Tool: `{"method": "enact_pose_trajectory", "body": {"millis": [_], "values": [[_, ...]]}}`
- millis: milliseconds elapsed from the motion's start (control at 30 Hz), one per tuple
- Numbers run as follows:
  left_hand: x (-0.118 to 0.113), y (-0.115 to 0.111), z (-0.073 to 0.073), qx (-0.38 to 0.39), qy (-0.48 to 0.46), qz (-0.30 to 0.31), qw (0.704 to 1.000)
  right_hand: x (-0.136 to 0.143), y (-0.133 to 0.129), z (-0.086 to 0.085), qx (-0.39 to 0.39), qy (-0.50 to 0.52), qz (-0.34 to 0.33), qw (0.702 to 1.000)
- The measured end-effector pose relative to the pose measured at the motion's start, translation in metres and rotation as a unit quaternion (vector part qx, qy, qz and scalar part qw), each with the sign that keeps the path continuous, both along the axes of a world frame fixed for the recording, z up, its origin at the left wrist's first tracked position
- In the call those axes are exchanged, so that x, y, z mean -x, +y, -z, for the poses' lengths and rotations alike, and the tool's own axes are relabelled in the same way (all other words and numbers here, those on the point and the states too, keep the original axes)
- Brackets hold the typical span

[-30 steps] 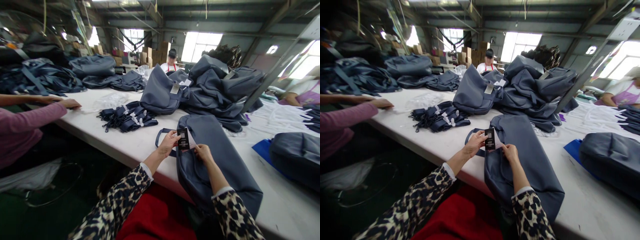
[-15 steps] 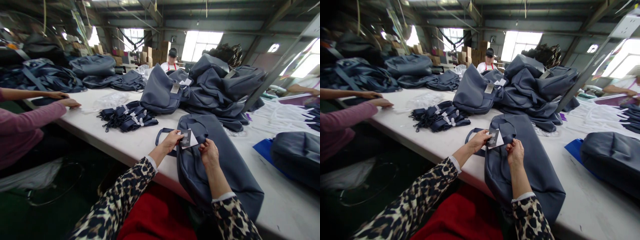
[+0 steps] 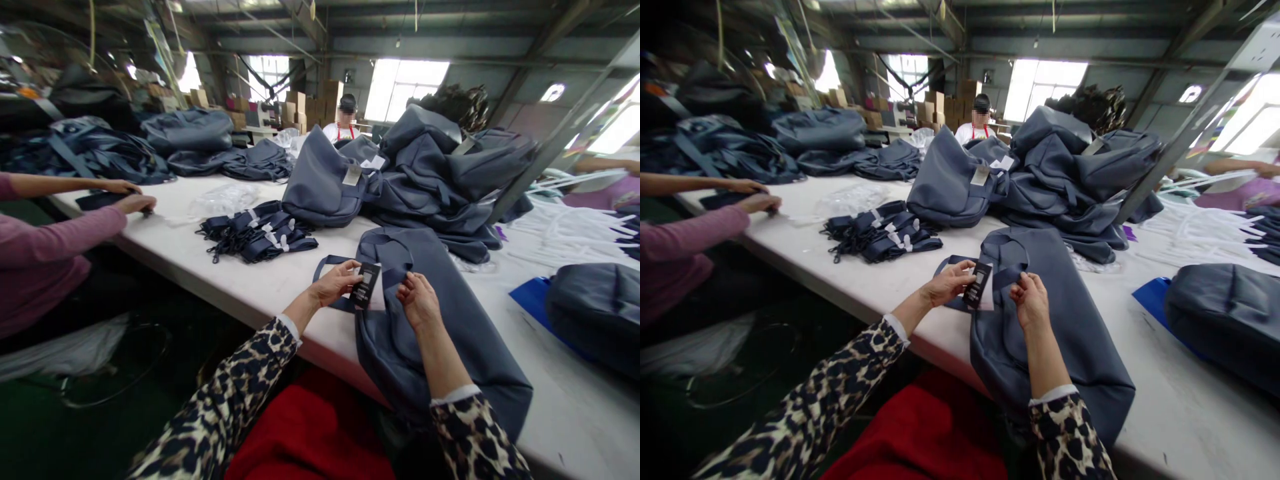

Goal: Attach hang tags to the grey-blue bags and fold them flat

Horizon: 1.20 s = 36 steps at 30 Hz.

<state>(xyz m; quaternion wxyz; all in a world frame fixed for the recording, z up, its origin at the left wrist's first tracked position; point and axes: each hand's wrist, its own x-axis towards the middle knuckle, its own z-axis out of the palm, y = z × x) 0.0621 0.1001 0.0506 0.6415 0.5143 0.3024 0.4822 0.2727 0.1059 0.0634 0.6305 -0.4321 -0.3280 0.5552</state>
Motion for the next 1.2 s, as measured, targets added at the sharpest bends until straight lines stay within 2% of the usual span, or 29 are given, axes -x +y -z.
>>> {"method": "enact_pose_trajectory", "body": {"millis": [100,167,267,433,567,667,800,933,1033,1200], "values": [[-0.022,0.002,-0.021,-0.074,0.119,0.035,0.990,-0.003,0.001,-0.007,0.004,-0.043,-0.032,0.999],[-0.037,0.001,-0.030,-0.136,0.207,0.014,0.969,-0.007,-0.001,-0.008,0.007,-0.079,-0.046,0.996],[-0.055,-0.002,-0.032,-0.191,0.288,-0.036,0.938,-0.014,-0.009,-0.005,0.012,-0.152,-0.074,0.986],[-0.063,-0.006,-0.021,-0.226,0.330,-0.074,0.913,-0.036,-0.023,0.002,0.011,-0.294,-0.131,0.947],[-0.056,-0.006,-0.008,-0.223,0.353,-0.183,0.890,-0.064,-0.023,0.012,0.044,-0.408,-0.101,0.906],[-0.050,-0.005,0.002,-0.206,0.386,-0.211,0.874,-0.080,-0.021,0.020,0.082,-0.479,-0.096,0.868],[-0.045,-0.002,0.010,-0.202,0.388,-0.201,0.877,-0.088,-0.019,0.023,0.097,-0.537,-0.099,0.832],[-0.036,0.004,0.017,-0.171,0.365,-0.239,0.884,-0.091,-0.021,0.020,0.092,-0.577,-0.079,0.808],[-0.031,0.009,0.025,-0.141,0.352,-0.263,0.887,-0.094,-0.023,0.017,0.088,-0.631,-0.102,0.764],[-0.040,0.010,0.038,-0.116,0.339,-0.285,0.889,-0.088,-0.025,0.007,0.088,-0.724,-0.142,0.670]]}}
